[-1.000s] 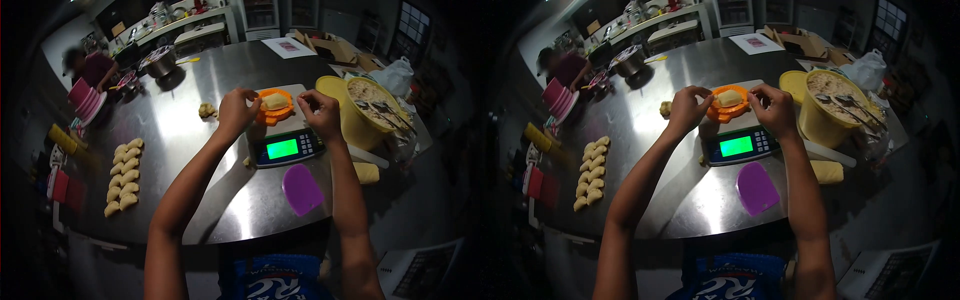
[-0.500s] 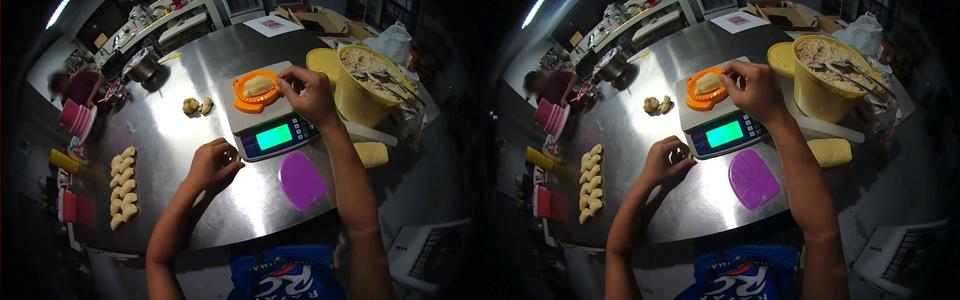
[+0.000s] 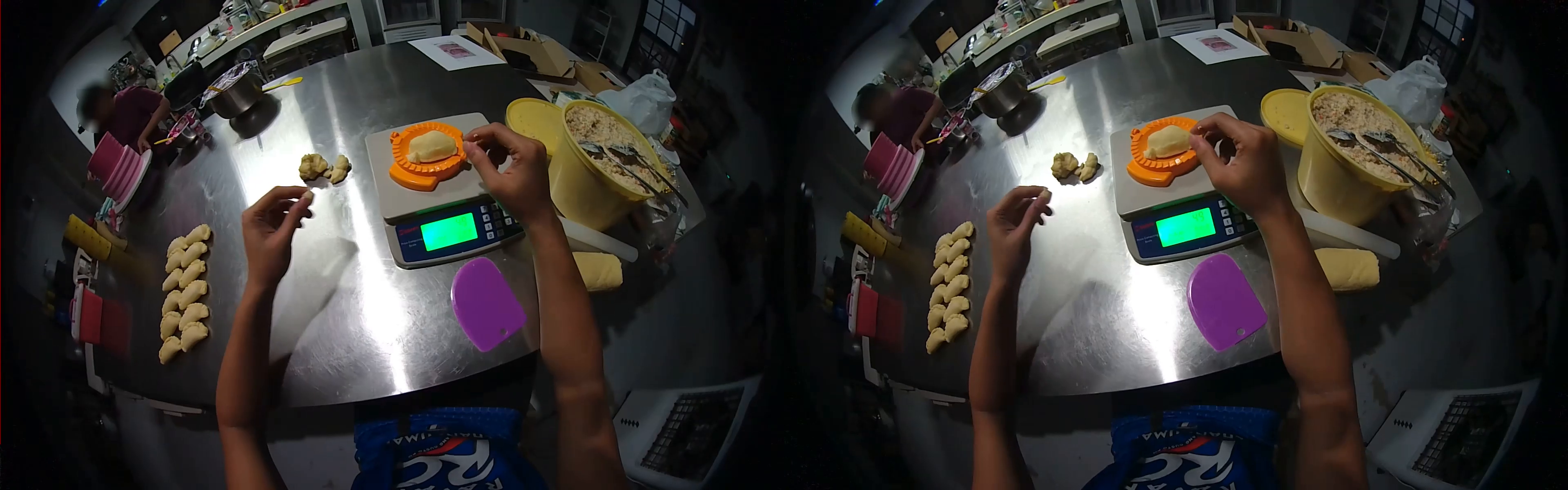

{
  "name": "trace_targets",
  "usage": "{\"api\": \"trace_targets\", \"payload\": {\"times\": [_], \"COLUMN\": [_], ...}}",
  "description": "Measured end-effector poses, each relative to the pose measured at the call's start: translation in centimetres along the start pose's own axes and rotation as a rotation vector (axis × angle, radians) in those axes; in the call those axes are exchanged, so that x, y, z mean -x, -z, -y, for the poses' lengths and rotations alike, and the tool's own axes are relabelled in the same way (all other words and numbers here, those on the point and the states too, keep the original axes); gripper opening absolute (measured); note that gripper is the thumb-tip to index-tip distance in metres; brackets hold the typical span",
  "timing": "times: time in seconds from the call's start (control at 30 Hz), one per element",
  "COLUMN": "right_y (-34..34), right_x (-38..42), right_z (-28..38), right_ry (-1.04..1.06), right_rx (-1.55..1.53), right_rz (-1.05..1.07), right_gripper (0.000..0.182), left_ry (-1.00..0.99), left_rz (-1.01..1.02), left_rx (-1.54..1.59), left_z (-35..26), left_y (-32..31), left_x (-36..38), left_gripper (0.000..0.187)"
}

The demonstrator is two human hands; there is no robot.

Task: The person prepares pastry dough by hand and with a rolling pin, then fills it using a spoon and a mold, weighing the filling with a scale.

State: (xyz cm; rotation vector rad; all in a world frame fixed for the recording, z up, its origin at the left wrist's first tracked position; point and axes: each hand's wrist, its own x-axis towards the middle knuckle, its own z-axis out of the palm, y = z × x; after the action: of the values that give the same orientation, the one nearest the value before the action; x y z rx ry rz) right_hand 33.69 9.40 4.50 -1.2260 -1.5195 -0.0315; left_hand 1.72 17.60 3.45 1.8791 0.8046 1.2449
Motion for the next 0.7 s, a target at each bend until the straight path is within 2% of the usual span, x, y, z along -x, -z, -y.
{"api": "trace_targets", "payload": {"times": [0.07, 0.13, 0.23, 0.33, 0.47, 0.57, 0.6, 0.67, 0.7], "right_y": [-0.6, -1.6, -3.4, -4.3, -4.1, -3.6, -3.4, -3.0, -3.1], "right_x": [0.4, 1.0, 1.7, 2.1, 2.2, 1.9, 1.6, 1.0, 0.7], "right_z": [0.7, 2.2, 4.2, 3.9, 4.3, 5.3, 5.1, 3.8, 2.4], "right_ry": [0.003, 0.054, 0.168, 0.277, 0.226, 0.225, 0.234, 0.154, 0.154], "right_rx": [-0.045, -0.144, -0.27, -0.282, -0.212, -0.202, -0.201, 0.005, 0.078], "right_rz": [0.012, 0.27, 0.441, 0.498, 0.532, 0.451, 0.455, 0.189, 0.106], "right_gripper": [0.011, 0.026, 0.036, 0.036, 0.033, 0.029, 0.029, 0.026, 0.026], "left_ry": [0.104, 0.188, 0.288, 0.331, 0.362, 0.273, 0.161, -0.123, -0.2], "left_rz": [0.067, 0.152, 0.325, 0.301, 0.3, 0.201, 0.09, -0.04, -0.111], "left_rx": [0.205, 0.332, 0.464, 0.501, 0.514, 0.428, 0.251, -0.27, -0.366], "left_z": [-0.6, -2.1, -3.1, -3.0, -2.9, -2.1, -1.3, -0.4, 1.0], "left_y": [-1.4, -3.4, -4.6, -4.8, -5.1, -4.9, -4.8, -3.6, -2.9], "left_x": [0.8, 1.6, 2.7, 3.3, 3.5, 3.2, 2.5, 0.0, -1.7], "left_gripper": [0.014, 0.015, 0.017, 0.017, 0.018, 0.024, 0.019, 0.015, 0.014]}}
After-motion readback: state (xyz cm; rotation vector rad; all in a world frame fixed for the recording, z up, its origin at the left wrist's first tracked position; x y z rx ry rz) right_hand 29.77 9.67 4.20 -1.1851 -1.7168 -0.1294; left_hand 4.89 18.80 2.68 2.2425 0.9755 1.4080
